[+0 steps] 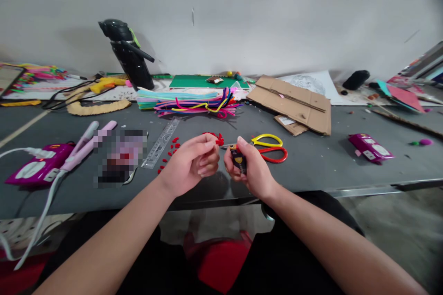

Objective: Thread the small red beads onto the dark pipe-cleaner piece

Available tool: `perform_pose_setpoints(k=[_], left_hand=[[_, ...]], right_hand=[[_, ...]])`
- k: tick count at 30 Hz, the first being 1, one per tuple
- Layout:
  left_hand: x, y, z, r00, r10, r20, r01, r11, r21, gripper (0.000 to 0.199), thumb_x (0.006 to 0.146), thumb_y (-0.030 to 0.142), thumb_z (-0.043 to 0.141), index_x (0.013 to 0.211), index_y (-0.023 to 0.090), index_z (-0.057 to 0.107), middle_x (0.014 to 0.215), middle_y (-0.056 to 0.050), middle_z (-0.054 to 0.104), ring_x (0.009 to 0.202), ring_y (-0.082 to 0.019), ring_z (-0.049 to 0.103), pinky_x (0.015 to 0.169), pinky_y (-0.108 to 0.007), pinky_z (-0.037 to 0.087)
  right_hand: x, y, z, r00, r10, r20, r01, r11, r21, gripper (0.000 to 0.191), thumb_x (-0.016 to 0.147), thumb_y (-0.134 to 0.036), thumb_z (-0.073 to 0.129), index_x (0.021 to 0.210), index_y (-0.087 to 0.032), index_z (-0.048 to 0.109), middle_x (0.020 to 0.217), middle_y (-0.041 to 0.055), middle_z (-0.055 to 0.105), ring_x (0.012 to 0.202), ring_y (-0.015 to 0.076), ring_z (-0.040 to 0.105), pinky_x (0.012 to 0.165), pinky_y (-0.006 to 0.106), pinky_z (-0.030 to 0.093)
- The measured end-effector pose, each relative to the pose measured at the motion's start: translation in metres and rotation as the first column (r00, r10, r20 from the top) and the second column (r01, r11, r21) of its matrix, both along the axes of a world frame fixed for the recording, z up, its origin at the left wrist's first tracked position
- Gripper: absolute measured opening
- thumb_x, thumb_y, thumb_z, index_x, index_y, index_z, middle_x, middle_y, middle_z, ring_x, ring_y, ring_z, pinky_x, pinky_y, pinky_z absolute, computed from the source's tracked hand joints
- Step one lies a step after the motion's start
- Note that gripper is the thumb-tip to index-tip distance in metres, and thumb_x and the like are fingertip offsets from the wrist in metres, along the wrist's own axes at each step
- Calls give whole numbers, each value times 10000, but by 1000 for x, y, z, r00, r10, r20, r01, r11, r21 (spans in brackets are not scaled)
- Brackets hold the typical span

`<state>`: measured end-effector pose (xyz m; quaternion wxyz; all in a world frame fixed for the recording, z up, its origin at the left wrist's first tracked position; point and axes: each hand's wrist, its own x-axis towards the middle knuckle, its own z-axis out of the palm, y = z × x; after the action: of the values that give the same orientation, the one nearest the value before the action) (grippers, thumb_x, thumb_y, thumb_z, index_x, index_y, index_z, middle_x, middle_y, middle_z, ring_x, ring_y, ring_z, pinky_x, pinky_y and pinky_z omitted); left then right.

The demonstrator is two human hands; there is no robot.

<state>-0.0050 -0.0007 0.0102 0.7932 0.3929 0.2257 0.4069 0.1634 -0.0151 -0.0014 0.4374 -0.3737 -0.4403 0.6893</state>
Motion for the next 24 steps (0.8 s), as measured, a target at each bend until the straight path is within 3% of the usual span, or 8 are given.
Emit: perform_pose_setpoints(k=[10, 24], left_hand=[[2, -7, 9, 995, -36, 98, 54, 981, -187, 215, 941, 211, 489, 770, 129, 590, 529, 71, 317, 417, -53, 260, 442, -192, 306], [6, -10, 1, 998, -46, 30, 49, 995, -92, 200, 914, 266, 588, 754, 156, 541, 507, 96, 237, 412, -41, 168, 435, -189, 215]], right_hand=[[0, -2, 1, 998, 12, 57, -17, 996, 90, 621, 934, -652, 420, 585, -154, 544, 488, -38, 356, 444, 78, 293, 433, 227, 222], [1, -9, 6, 998, -8, 68, -2, 989, 145, 574, 952, -600, 425, 598, -160, 528, 532, -22, 389, 485, 89, 318, 466, 247, 228]])
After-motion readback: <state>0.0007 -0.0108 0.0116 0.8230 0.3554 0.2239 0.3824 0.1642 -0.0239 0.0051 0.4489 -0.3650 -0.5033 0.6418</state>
